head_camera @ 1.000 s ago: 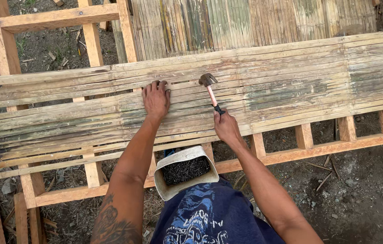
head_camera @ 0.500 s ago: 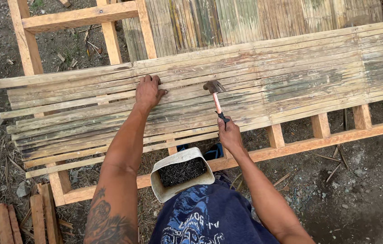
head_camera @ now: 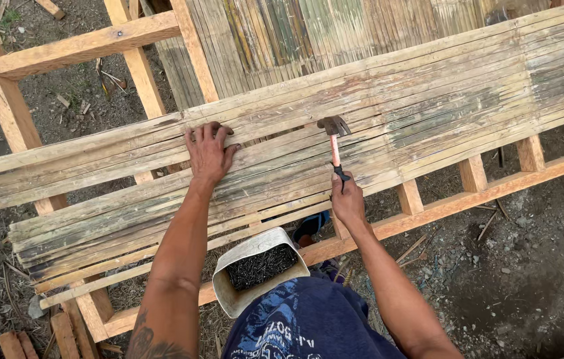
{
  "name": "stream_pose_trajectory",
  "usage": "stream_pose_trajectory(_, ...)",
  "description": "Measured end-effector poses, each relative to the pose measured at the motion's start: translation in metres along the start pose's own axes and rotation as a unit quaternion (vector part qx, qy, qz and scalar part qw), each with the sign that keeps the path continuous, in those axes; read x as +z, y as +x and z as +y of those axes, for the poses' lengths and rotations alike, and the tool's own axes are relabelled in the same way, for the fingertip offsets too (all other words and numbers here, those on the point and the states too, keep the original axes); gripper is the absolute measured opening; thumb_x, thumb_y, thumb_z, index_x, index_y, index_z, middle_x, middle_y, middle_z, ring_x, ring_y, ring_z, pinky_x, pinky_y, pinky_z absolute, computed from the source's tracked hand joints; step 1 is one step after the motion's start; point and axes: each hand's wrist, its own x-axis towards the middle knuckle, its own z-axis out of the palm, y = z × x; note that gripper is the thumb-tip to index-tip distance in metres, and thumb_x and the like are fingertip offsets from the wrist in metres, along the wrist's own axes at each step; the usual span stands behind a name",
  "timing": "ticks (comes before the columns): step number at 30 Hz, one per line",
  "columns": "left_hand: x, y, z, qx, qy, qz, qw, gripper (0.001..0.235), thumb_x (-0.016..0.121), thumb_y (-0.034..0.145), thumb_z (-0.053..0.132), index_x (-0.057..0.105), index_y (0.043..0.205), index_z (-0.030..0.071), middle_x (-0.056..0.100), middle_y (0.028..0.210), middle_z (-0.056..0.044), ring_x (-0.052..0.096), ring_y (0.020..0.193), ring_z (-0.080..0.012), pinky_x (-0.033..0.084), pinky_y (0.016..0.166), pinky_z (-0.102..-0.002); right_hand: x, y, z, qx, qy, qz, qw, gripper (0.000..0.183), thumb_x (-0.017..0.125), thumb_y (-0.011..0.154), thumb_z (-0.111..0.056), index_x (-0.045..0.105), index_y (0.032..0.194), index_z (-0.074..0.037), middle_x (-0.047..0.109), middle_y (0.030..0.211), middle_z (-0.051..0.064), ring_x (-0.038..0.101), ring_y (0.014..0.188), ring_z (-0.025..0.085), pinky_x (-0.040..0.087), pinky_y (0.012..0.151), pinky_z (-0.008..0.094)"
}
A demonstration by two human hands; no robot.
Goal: The person hammers nails into thin wooden slats laid across a wooden frame. They repeatedly pick up nails from a container and drive them into the slats using a hammer.
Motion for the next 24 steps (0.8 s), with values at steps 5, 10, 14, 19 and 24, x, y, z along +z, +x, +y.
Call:
stream_pose_trajectory(5, 0.000, 0.002, 0.003, -0.097, -0.062, -0.016, 0.993, 0.046, 0.086, 0.077, 0.038, 0.067, 0.114, 0.019, 0.054, 0.135, -0.007, 0.039, 0.139, -0.0313, 0.006, 0.120, -0.064, -0.016, -0.007, -0.025, -0.080, 0.051, 0.028, 0.995, 0.036, 0.042, 0.110, -0.038, 0.054, 0.106, -0.004, 0.062, 0.064, 0.014, 0.067, 0.055, 0.033, 0.048, 0.051, 0.047)
stream_pose_trajectory(10, 0.003, -0.006, 0.006, -0.139, -0.085, -0.027, 0.986, 0.039, 0.089, 0.075, 0.035, 0.069, 0.104, 0.019, 0.054, 0.137, -0.004, 0.038, 0.142, -0.0290, 0.006, 0.123, -0.064, -0.012, 0.021, -0.043, -0.062, -0.048, 0.019, 0.997, 0.032, 0.044, 0.110, -0.032, 0.054, 0.108, -0.002, 0.060, 0.066, 0.015, 0.065, 0.057, 0.038, 0.047, 0.053, 0.048)
stream_pose_trajectory(14, -0.001, 0.003, 0.008, -0.124, -0.097, 0.000, 0.988, 0.039, 0.089, 0.073, 0.032, 0.069, 0.103, 0.018, 0.054, 0.138, -0.004, 0.037, 0.143, -0.0302, 0.006, 0.119, -0.068, -0.015, 0.042, -0.028, -0.055, 0.004, 0.038, 0.998, 0.033, 0.043, 0.110, -0.033, 0.054, 0.104, -0.001, 0.059, 0.064, 0.014, 0.061, 0.055, 0.034, 0.045, 0.054, 0.049)
stream_pose_trajectory(19, 0.010, -0.003, 0.004, -0.124, -0.103, -0.003, 0.987, 0.035, 0.087, 0.077, 0.033, 0.068, 0.102, 0.017, 0.054, 0.140, -0.003, 0.036, 0.146, -0.0290, 0.007, 0.120, -0.069, -0.005, 0.021, 0.000, -0.261, 0.058, 0.135, 0.954, 0.035, 0.034, 0.108, -0.037, 0.050, 0.096, -0.008, 0.053, 0.064, 0.015, 0.055, 0.056, 0.032, 0.043, 0.055, 0.045)
stream_pose_trajectory(24, 0.008, 0.000, 0.007, -0.125, -0.085, -0.012, 0.988, 0.034, 0.085, 0.078, 0.032, 0.070, 0.105, 0.017, 0.054, 0.142, -0.003, 0.035, 0.146, -0.0297, 0.008, 0.119, -0.070, -0.011, 0.044, -0.020, -0.006, -0.025, 0.014, 1.000, 0.034, 0.041, 0.110, -0.037, 0.052, 0.107, -0.005, 0.056, 0.063, 0.010, 0.057, 0.055, 0.024, 0.043, 0.052, 0.040)
